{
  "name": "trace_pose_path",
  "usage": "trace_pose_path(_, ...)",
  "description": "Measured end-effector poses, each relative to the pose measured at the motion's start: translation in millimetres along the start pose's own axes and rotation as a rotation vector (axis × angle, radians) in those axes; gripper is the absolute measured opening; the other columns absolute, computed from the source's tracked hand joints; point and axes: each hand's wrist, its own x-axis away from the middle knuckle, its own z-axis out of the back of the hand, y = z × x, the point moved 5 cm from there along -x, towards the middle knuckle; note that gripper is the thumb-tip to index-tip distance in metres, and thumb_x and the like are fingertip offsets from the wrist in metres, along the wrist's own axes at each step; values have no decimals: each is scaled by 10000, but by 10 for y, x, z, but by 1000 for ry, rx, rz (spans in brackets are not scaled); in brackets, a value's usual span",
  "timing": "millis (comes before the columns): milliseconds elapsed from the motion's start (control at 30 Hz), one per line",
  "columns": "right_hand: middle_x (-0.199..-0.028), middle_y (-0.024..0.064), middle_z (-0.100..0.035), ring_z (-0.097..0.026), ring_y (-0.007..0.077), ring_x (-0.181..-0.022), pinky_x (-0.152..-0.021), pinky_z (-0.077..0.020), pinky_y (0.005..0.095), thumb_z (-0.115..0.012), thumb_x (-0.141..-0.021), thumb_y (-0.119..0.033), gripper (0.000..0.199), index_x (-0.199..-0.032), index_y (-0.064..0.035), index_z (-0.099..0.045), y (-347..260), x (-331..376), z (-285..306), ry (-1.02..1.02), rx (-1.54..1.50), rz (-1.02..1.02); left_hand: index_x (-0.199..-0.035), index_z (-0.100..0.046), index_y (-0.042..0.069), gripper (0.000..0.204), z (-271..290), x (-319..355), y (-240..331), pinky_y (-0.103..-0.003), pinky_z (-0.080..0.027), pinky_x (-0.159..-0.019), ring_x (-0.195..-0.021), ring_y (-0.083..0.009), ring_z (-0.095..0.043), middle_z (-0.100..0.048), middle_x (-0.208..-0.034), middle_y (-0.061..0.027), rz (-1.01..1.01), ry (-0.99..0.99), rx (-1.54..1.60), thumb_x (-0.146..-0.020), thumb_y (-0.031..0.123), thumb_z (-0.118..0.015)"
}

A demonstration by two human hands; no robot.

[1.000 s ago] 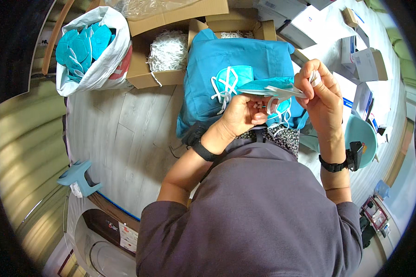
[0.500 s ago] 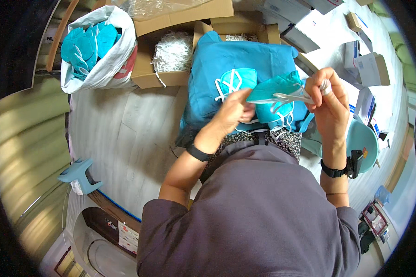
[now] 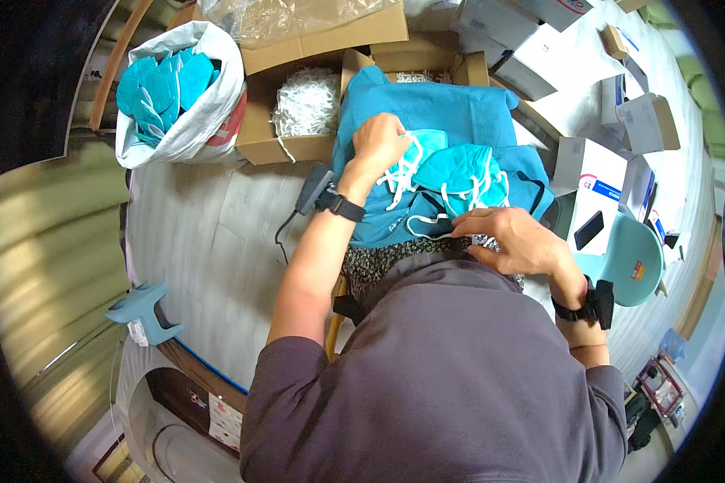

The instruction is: The recorder is sorting and untangling green face masks with white straps, then placing them into plastic sleeves and boxes.

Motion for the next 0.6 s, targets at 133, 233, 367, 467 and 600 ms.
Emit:
trace_pose_path(133, -1173, 147, -676, -638, 322, -1074, -933, -497, 420, -700, -760, -59, 267, -1024, -23, -698, -105, 194, 312, 178, 82, 34, -877, -720, 11, 119, 406, 137, -16, -238, -331, -461, -496, -32, -429, -541, -546, 27, -53, 101, 461, -820, 113, -741)
trace_pose_path(233, -1181, 142, -682, -638, 331, -1072, -927, -498, 405, -724, -723, -13, 289, -1009, -52, -717, -105, 263, 532, 162, 25, 48, -928, -705, 0, 112, 859, 374, 86, -198, -257, -463, -526, 10, -366, -522, -608, 78, -83, 173, 812, -876, 97, -726)
trace_pose_path(367, -1203, 149, -661, -630, 270, -1113, -904, -495, 400, -793, -770, -277, 618, -1293, -29, -577, -105, 119, 769, 544, -122, -15, -997, -679, 2, 156, 1175, 586, 338, -190, -231, -457, -522, 9, -358, -534, -668, 76, -133, 147, 1206, -890, 105, -726)
trace_pose_path(467, -1291, 161, -605, -586, 281, -1191, -928, -485, 398, -823, -729, -338, 786, -1373, -34, -490, -264, -96, 813, 828, -140, 131, -1051, -655, 1, 182, 1082, 633, 517, -186, -226, -447, -501, 3, -345, -539, -692, 67, -162, 49, 1415, -905, 97, -704)
trace_pose_path(600, -890, 13, -651, -577, 78, -811, -752, -462, 222, -674, -928, -123, 224, -1108, 3, -629, -233, -71, 747, 1038, -269, 82, -1040, -664, 1, 163, 812, 615, 788, -193, -233, -440, -496, 10, -340, -528, -678, 80, -152, -142, 1530, -920, 108, -685)
